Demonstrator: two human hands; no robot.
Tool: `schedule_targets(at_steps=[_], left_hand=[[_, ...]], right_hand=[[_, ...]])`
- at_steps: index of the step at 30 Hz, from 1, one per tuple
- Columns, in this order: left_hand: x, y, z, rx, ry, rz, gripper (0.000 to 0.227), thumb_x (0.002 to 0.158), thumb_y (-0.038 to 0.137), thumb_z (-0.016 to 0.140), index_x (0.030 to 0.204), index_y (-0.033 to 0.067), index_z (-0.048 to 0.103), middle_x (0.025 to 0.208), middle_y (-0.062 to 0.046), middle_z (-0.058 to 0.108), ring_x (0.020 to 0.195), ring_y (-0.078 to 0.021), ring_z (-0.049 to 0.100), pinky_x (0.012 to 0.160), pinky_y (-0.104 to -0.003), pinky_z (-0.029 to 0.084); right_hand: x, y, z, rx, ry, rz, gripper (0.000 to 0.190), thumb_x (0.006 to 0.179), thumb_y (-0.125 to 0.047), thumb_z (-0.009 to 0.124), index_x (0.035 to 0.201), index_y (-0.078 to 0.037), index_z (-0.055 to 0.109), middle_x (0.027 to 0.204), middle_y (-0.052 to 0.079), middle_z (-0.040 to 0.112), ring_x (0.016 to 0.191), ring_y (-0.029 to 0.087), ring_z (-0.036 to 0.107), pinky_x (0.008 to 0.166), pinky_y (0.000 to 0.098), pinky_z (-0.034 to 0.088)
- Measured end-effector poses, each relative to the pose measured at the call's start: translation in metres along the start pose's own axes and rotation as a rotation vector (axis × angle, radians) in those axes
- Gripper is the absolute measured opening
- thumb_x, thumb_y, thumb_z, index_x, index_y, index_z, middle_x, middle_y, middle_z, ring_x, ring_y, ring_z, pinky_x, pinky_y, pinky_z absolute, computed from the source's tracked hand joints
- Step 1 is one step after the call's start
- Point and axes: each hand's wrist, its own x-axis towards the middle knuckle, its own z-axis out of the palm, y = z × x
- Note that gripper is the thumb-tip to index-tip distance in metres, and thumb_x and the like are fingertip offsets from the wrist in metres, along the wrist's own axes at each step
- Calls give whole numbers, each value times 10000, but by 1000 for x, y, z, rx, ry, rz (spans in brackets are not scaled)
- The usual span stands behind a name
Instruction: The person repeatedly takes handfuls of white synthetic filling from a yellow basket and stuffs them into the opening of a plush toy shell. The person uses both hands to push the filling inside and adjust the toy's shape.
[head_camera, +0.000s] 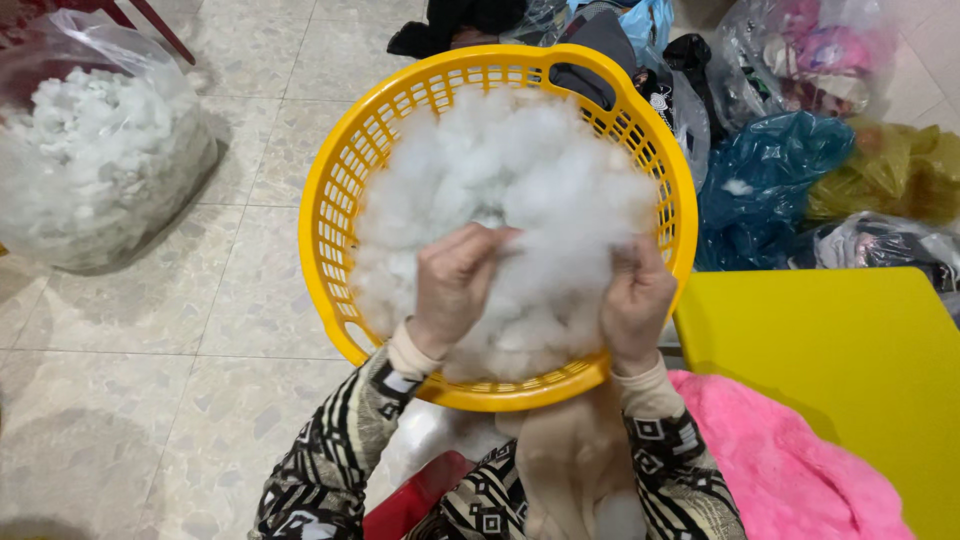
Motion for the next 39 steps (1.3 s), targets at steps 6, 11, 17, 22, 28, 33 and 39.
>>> schedule_targets(at_steps=[6, 11, 17, 22, 28, 33, 39], left_hand=[[-14, -44, -61, 560, -253, -343, 225, 894, 143, 813, 1093, 58, 750, 986, -161, 719, 891, -335, 691, 761, -416, 527], [-30, -52, -36, 667, -348, -258, 745, 730, 316, 868, 1369, 66, 576, 1504, -255, 398, 1364, -495, 374, 989, -645, 400], [-24, -36, -8, 602, -457, -286, 785, 726, 364, 857, 1406, 126, 543, 1584, -239, 283, 1470, -507, 195, 1014, -831, 210], [-28, -22, -8, 548, -448, -240, 694, 792, 352, 839, 1398, 133, 580, 1599, -232, 299, 1491, -499, 214, 1047, -821, 200], [-30, -1, 1, 517, -365, -129, 666, 894, 346, 818, 1472, 150, 551, 1653, -203, 301, 1550, -473, 245, 1126, -791, 245], [24, -13, 72, 484, -505, 106, 922, 796, 557, 846, 1582, 235, 487, 1674, -204, 154, 1528, -501, 74, 1050, -870, 151], [90, -77, 156, 891, -746, 288, 646, 798, 619, 784, 1354, 310, 671, 1789, -123, 54, 1586, -452, -61, 1095, -872, -3]], right_hand=[[15, 30, -29, -167, 170, 59, 199, 1134, -74, 564, 1318, -4, 593, 1159, 142, 680, 1058, 168, 623, 976, 267, 527], [13, 60, 27, -960, -883, 277, 833, 929, -547, 637, 1577, -178, 266, 1689, 177, 29, 1535, 466, 32, 1091, 795, 159], [1, 64, 45, -950, -1329, 414, 944, 873, -615, 664, 1615, -244, 214, 1697, 185, -15, 1545, 500, 6, 1119, 800, 115], [38, 16, -4, -794, -929, 157, 870, 792, -415, 804, 1499, -203, 343, 1680, 199, 135, 1498, 456, 225, 1090, 775, 208], [63, -61, -49, -694, -756, -87, 943, 822, -298, 847, 1570, -174, 287, 1626, 236, 224, 1465, 456, 302, 1104, 692, 253], [66, -95, -95, -569, -617, -170, 890, 923, -223, 799, 1636, -117, 277, 1680, 246, 263, 1529, 452, 335, 1227, 512, 337], [50, -88, -136, -646, -459, -191, 842, 928, -258, 806, 1618, -125, 342, 1685, 248, 258, 1554, 458, 322, 1269, 502, 326]])
